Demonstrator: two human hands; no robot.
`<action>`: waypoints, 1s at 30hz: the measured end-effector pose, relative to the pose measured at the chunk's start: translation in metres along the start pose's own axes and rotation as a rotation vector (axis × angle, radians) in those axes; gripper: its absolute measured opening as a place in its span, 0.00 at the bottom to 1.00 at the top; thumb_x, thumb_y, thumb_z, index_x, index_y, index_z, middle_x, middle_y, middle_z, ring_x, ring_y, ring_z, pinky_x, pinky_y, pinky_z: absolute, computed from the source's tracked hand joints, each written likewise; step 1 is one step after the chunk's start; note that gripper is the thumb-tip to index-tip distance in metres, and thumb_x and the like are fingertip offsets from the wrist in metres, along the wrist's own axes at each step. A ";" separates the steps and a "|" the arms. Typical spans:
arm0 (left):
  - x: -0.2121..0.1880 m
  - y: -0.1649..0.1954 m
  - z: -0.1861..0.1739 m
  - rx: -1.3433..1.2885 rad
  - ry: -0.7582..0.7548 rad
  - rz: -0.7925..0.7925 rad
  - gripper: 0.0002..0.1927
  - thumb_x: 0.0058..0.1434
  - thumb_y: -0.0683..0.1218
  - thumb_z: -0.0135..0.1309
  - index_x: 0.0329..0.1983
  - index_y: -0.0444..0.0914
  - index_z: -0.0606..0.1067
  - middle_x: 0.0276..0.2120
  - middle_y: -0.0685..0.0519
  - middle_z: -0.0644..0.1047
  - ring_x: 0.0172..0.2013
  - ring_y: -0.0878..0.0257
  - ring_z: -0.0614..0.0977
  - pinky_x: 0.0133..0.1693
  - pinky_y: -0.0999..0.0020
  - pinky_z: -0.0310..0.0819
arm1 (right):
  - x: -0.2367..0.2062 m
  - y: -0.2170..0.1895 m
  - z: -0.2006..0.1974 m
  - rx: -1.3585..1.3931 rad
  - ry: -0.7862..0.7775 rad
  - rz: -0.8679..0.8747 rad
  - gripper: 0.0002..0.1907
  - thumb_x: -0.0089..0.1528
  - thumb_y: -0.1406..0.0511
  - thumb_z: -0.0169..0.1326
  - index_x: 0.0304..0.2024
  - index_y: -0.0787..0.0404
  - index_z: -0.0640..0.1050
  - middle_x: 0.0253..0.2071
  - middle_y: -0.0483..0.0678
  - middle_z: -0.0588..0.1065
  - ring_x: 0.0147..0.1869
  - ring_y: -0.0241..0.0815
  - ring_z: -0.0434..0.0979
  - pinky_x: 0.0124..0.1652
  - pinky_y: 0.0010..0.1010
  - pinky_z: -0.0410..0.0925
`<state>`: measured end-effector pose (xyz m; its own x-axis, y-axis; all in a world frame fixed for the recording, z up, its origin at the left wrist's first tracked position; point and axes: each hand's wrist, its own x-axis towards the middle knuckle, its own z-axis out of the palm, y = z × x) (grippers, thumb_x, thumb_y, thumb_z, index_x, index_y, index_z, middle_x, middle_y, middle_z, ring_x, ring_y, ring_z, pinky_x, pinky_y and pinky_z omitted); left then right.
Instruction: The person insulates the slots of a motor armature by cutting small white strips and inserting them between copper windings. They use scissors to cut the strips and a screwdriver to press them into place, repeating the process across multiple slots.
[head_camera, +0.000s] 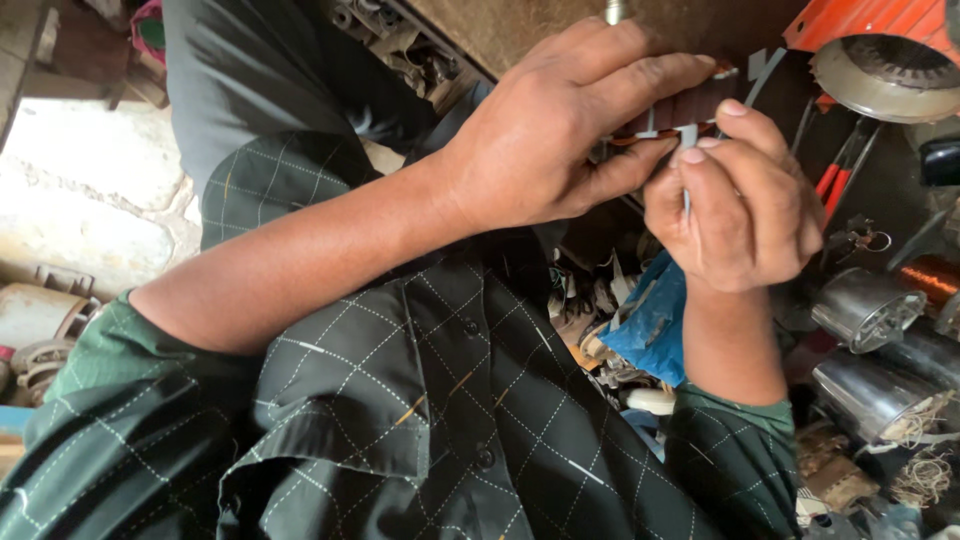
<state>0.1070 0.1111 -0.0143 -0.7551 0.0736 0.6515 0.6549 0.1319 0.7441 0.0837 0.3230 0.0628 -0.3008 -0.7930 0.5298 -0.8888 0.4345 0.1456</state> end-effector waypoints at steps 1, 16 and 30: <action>0.001 0.000 0.000 0.002 -0.002 0.000 0.25 0.69 0.45 0.60 0.66 0.37 0.66 0.52 0.46 0.72 0.52 0.48 0.76 0.55 0.58 0.72 | -0.001 0.000 0.000 0.000 0.000 0.007 0.04 0.64 0.75 0.59 0.39 0.70 0.76 0.38 0.54 0.73 0.44 0.57 0.84 0.42 0.43 0.82; 0.000 0.002 0.007 0.010 -0.031 0.000 0.25 0.70 0.46 0.62 0.66 0.37 0.67 0.52 0.47 0.72 0.52 0.50 0.77 0.54 0.60 0.74 | -0.006 0.000 0.000 0.027 0.047 0.080 0.04 0.70 0.73 0.60 0.42 0.68 0.76 0.41 0.54 0.74 0.47 0.54 0.83 0.46 0.41 0.81; 0.000 0.004 0.003 -0.016 -0.041 -0.038 0.25 0.71 0.47 0.62 0.67 0.37 0.67 0.56 0.46 0.73 0.54 0.48 0.77 0.57 0.59 0.74 | 0.010 -0.009 -0.014 -0.002 -0.063 0.081 0.03 0.67 0.75 0.60 0.42 0.70 0.78 0.39 0.55 0.74 0.46 0.58 0.85 0.44 0.43 0.81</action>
<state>0.1101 0.1151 -0.0117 -0.7797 0.1097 0.6164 0.6260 0.1199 0.7705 0.0934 0.3165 0.0783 -0.3933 -0.7804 0.4861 -0.8600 0.4993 0.1057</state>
